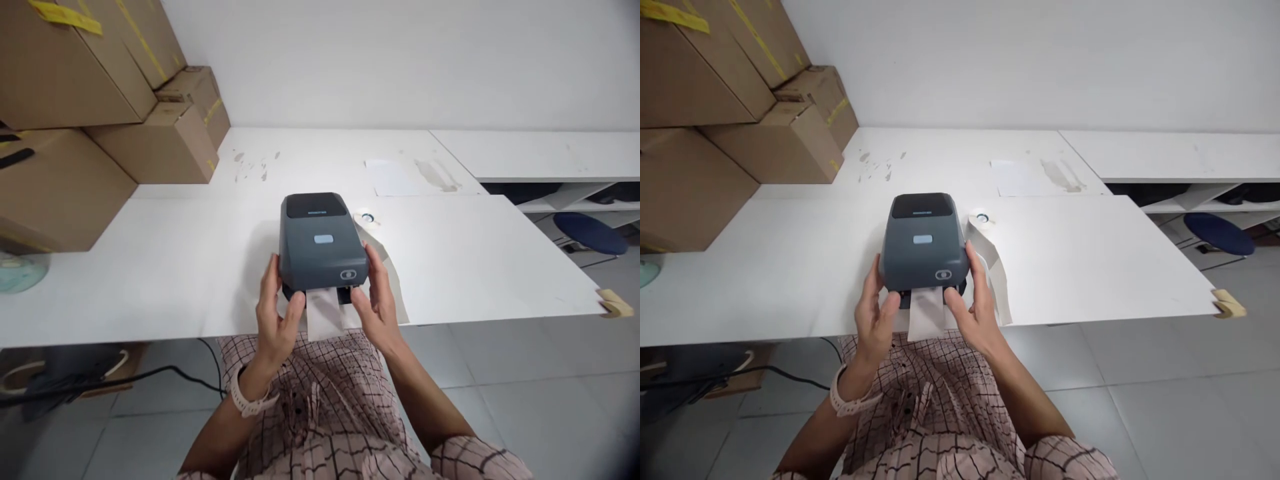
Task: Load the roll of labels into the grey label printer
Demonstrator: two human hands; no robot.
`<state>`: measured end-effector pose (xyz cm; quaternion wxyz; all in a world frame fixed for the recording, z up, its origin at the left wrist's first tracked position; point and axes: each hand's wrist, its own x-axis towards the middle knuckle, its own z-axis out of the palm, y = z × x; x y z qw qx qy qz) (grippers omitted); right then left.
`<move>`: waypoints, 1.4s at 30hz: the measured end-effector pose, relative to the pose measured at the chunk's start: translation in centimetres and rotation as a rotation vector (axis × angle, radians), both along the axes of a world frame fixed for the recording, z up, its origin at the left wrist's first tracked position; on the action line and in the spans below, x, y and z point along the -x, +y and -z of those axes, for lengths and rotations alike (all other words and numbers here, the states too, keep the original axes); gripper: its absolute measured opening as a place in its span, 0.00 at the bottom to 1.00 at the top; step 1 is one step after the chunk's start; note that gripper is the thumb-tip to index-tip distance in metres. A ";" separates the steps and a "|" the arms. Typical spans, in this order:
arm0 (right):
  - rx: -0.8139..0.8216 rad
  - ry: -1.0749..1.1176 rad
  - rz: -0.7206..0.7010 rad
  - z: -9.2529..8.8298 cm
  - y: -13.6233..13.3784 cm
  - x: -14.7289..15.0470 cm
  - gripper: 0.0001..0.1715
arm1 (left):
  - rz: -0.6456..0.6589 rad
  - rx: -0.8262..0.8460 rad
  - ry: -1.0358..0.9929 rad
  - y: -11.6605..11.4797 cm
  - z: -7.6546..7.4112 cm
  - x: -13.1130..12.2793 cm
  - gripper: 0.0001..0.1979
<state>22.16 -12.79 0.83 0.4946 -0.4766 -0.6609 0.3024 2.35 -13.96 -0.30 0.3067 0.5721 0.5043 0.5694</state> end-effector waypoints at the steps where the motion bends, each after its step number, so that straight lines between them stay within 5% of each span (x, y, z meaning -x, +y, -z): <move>1: -0.009 0.023 -0.034 -0.6 0.5 -0.2 0.42 | -0.029 -0.058 0.004 1.0 -0.5 0.3 0.33; 5: -0.071 0.040 -0.139 -4.9 3.9 -0.7 0.42 | -0.141 -0.202 -0.017 6.7 -2.0 1.6 0.28; 9: -0.144 -0.041 -0.136 -8.2 9.0 -0.6 0.45 | 0.045 0.174 -0.001 11.8 -1.6 2.8 0.49; 12: -0.195 -0.133 -0.099 -8.7 13.3 -0.4 0.48 | 0.240 0.383 -0.073 13.5 -0.4 3.2 0.56; 16: -0.305 -0.254 -0.008 -8.5 17.0 0.1 0.46 | 0.322 0.402 -0.098 13.7 0.7 3.4 0.57; 19: -0.444 -0.409 0.076 -8.0 16.7 1.4 0.32 | 0.317 0.392 -0.108 13.5 0.5 3.3 0.57; 21: -0.435 -0.579 0.008 -7.3 15.7 2.5 0.19 | 0.309 0.377 -0.125 13.4 0.1 3.0 0.56; 27: -0.177 -0.979 -0.401 -3.9 13.8 4.4 0.20 | 0.354 0.368 -0.174 13.3 -0.5 3.0 0.54; 32: -0.116 -0.826 -0.657 -3.7 14.3 3.0 0.22 | 0.378 0.341 -0.187 13.5 -0.1 3.5 0.54; 38: 0.071 -0.468 -1.004 -7.7 14.4 -1.7 0.25 | 0.402 0.325 -0.197 13.4 -0.1 3.5 0.52; 40: 0.121 -0.309 -0.993 -8.0 14.1 -5.3 0.25 | 0.390 0.336 -0.196 13.4 0.0 3.6 0.52; 42: 0.139 -0.133 -0.814 -7.1 13.7 -9.8 0.25 | 0.386 0.348 -0.188 13.4 0.3 3.7 0.52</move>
